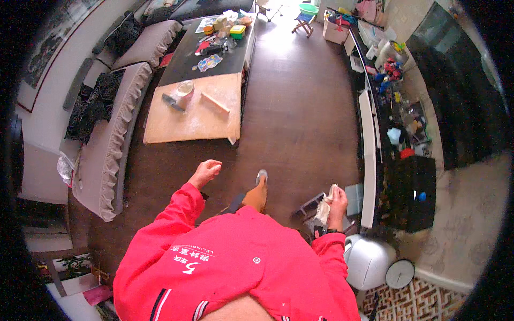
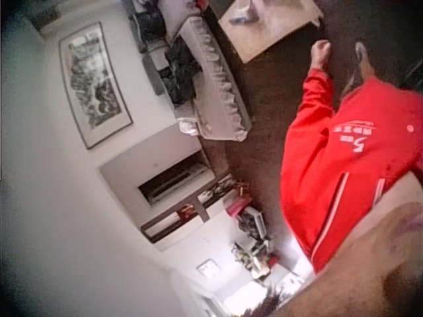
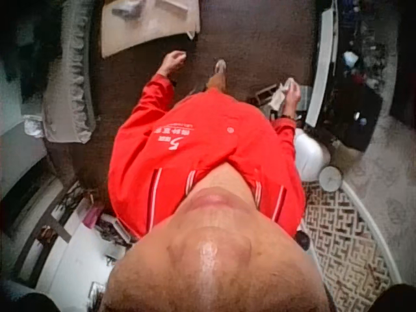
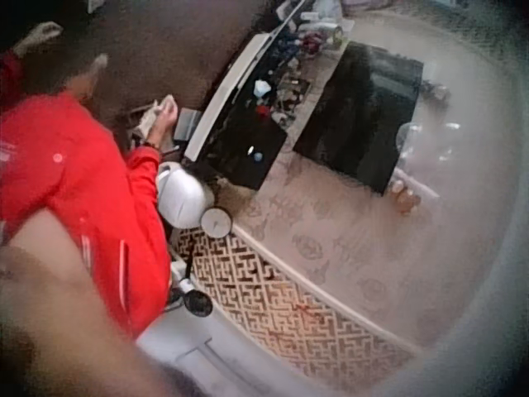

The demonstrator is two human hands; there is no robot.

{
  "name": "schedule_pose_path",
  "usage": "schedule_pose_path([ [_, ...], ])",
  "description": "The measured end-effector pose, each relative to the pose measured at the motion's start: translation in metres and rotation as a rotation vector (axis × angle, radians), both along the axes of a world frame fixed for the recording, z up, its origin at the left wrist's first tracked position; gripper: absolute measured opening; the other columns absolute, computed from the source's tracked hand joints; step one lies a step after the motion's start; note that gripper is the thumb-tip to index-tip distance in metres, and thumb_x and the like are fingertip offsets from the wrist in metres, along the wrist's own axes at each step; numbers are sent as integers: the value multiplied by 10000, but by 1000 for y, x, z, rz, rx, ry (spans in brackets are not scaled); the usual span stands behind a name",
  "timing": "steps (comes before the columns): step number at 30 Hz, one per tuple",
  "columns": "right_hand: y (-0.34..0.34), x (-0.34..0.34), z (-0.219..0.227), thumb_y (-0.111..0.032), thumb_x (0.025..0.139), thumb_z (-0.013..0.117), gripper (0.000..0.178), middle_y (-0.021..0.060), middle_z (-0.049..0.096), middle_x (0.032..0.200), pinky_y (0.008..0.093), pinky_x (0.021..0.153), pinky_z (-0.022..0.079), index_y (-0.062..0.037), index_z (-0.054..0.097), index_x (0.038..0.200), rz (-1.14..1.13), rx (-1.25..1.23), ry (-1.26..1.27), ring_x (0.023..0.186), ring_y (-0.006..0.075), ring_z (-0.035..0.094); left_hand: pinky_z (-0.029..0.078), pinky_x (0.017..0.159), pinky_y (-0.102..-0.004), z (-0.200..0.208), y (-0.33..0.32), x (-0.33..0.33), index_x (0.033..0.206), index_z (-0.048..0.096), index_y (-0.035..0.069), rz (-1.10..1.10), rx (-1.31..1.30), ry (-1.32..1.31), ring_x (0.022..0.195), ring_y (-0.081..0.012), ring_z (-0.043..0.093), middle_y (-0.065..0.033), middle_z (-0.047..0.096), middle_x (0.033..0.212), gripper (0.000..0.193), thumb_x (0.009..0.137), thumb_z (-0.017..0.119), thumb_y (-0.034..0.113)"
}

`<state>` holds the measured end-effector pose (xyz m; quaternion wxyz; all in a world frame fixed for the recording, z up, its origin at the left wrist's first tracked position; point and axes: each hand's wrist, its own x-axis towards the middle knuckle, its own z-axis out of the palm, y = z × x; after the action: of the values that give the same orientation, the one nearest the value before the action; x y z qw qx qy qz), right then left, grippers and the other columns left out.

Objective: The person washes a white bowl and a metal bowl in the kitchen sink, then wipes the countertop with a cloth. They rinse a cloth in the sink, wring it out, and hang it on a balcony railing.

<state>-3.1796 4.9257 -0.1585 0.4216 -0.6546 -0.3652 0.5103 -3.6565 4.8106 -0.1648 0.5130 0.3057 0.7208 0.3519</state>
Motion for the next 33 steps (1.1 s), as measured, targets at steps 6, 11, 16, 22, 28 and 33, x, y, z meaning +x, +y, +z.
schedule_pose_path([
  [6,211,-143,90,-233,923,583,232,-2,615,914,247,545,510,-57,624,1070,365,149,338,690,76,583,504,804,-301,52,230,13,1090,596,37,41,223,-531,948,-158,614,-61,637,1031,281,934,552,267],
  [11,336,-241,148,-221,956,521,261,-12,615,949,233,664,495,-55,604,1139,781,-44,557,784,66,578,501,807,-277,86,413,27,1029,606,37,-295,328,-704,910,-141,618,-64,638,975,215,911,576,214],
  [16,469,-288,178,-214,948,539,249,-21,614,936,223,698,473,-53,606,1124,899,-116,607,797,62,571,488,780,-265,90,568,9,982,617,69,-175,456,-713,846,-112,597,-24,624,913,148,865,601,159],
  [22,664,-315,180,-148,944,506,220,15,630,984,242,782,458,-13,603,1088,992,-5,475,898,76,570,484,706,-298,55,760,-39,938,591,-13,-162,456,202,808,-124,597,-41,643,856,166,832,570,112],
  [28,848,-380,190,-174,928,545,277,-3,606,803,228,699,445,-13,622,1141,1428,-41,338,730,74,543,458,939,-406,54,937,-86,1249,485,51,17,443,-1157,1056,-261,575,-119,576,1184,431,931,494,342],
  [33,994,-439,162,-201,950,528,274,32,649,896,249,742,489,-12,609,1131,1372,-86,643,831,100,611,447,903,-360,102,1047,-126,1296,442,53,-382,718,-905,1053,-230,549,-103,532,1210,580,882,561,441],
])
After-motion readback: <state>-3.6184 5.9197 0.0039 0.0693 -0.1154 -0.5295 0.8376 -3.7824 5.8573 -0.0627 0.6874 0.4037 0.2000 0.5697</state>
